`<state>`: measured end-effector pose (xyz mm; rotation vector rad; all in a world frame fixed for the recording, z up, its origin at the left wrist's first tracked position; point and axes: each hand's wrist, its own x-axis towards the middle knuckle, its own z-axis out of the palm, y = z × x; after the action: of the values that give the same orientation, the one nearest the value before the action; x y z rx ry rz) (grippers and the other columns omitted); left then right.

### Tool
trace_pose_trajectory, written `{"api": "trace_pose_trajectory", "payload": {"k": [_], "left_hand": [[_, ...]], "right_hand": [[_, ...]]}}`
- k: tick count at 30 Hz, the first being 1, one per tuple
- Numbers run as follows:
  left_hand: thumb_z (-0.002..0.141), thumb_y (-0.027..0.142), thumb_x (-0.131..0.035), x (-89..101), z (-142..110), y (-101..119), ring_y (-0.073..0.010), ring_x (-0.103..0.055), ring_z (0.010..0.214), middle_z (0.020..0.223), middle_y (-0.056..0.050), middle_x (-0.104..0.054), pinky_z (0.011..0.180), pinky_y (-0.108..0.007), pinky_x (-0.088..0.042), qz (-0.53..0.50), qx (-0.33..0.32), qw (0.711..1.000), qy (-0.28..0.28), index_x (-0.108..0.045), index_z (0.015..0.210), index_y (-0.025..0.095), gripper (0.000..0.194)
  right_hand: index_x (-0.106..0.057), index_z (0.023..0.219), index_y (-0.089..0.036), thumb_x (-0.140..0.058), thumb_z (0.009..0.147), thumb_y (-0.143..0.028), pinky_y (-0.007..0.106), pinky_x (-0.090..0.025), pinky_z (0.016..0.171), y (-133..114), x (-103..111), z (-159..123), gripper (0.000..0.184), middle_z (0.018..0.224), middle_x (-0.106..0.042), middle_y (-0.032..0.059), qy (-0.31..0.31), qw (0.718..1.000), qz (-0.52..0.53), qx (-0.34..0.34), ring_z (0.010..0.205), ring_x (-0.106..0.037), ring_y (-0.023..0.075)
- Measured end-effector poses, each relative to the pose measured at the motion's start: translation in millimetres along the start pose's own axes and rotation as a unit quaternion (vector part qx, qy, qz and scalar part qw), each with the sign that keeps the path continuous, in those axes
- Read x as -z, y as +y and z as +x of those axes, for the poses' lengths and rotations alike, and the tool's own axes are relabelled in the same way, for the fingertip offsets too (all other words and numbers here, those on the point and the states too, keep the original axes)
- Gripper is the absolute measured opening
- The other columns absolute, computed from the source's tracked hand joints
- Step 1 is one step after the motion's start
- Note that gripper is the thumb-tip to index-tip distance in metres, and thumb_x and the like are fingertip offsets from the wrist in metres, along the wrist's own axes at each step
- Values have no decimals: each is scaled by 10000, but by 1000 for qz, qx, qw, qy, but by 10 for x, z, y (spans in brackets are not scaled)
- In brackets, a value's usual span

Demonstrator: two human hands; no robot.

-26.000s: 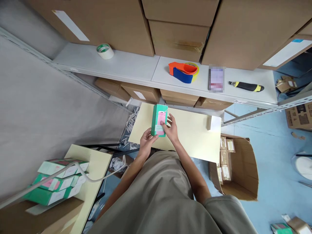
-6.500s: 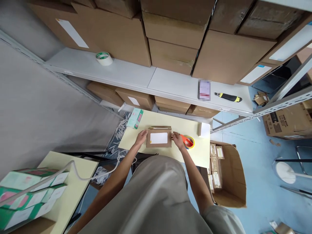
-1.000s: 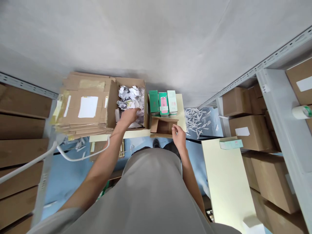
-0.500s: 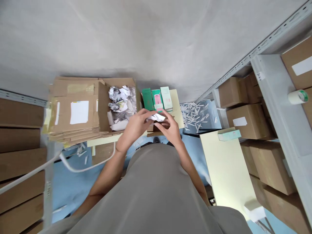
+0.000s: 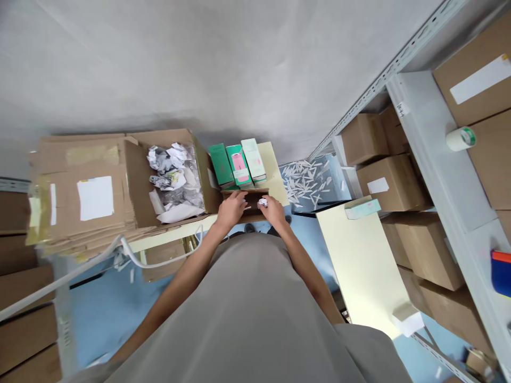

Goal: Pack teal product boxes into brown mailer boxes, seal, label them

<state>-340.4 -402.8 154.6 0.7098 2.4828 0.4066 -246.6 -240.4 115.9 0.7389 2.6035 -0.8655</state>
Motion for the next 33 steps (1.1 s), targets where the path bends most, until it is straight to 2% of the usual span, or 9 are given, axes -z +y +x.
{"api": "trace_pose_trajectory", "payload": {"k": [5,8,10,13,18,21,25,29,33], "left_hand": [[1089,159,-475,43,-26,-154,-312,-757,1195,1459,-175,-659,1025,-406,-593,23,34,999,6,-649,1518,215,467],[1060,133,-487,18,-44,-245,-303,-745,1214,1474,-161,-663,1050,-405,-588,-10,40,998,38,-659,1506,201,482],[1046,155,-521,-51,-27,-261,-281,-737,1218,1450,-143,-686,1055,-380,-587,-51,17,997,52,-672,1484,195,464],[1031,188,-563,-208,41,-226,-265,-731,1219,1407,-127,-713,1060,-356,-584,-82,-18,996,37,-691,1456,201,445],[1031,146,-511,-390,82,-185,-308,-716,1253,1445,-153,-663,1042,-391,-584,5,-2,1000,-8,-681,1484,224,490],[1036,121,-473,-378,-15,-228,-302,-682,1291,1435,-166,-646,1032,-382,-582,47,-13,999,-5,-663,1489,217,500],[1029,99,-440,-293,-196,-309,-329,-630,1330,1432,-186,-644,1018,-401,-586,79,-11,996,36,-637,1510,192,528],[1001,73,-476,-234,-278,-344,-337,-635,1302,1418,-190,-655,1051,-442,-578,94,9,995,39,-623,1522,197,555],[1026,86,-456,-260,-224,-265,-324,-645,1310,1406,-178,-668,1104,-434,-554,83,-9,996,17,-644,1496,197,519]], "right_hand": [[-643,1467,-224,-621,1100,-318,381,-558,1039,-63,-11,70,379,1410,-751,138,-56,992,-112,15,1244,-742,308],[-619,1457,-203,-612,1104,-306,378,-557,1010,-106,-17,82,368,1383,-742,162,-67,987,-144,24,1216,-748,314],[-592,1476,-191,-607,1105,-295,377,-559,1005,-129,-12,82,386,1416,-717,174,-70,986,-150,28,1218,-745,313],[-583,1470,-199,-586,1108,-274,371,-564,1001,-143,19,66,369,1464,-683,166,-70,985,-154,36,1212,-744,302],[-580,1430,-149,-547,1135,-350,373,-578,974,-102,59,25,358,1438,-678,213,-24,987,-162,-11,1189,-756,306],[-606,1399,-118,-564,1131,-394,380,-575,979,-45,27,21,387,1323,-747,232,-44,984,-167,-40,1209,-757,332],[-703,1305,-150,-483,1149,-332,363,-563,976,35,-37,-11,325,1255,-799,210,-82,983,-165,-28,1206,-766,318],[-729,1297,-151,-471,1144,-296,336,-549,964,153,-38,-156,333,1238,-811,206,-67,986,-147,-41,1191,-774,303],[-733,1301,-165,-464,1145,-311,346,-544,944,366,-2,-490,344,1197,-824,189,-36,987,-114,-105,1161,-779,315]]}}
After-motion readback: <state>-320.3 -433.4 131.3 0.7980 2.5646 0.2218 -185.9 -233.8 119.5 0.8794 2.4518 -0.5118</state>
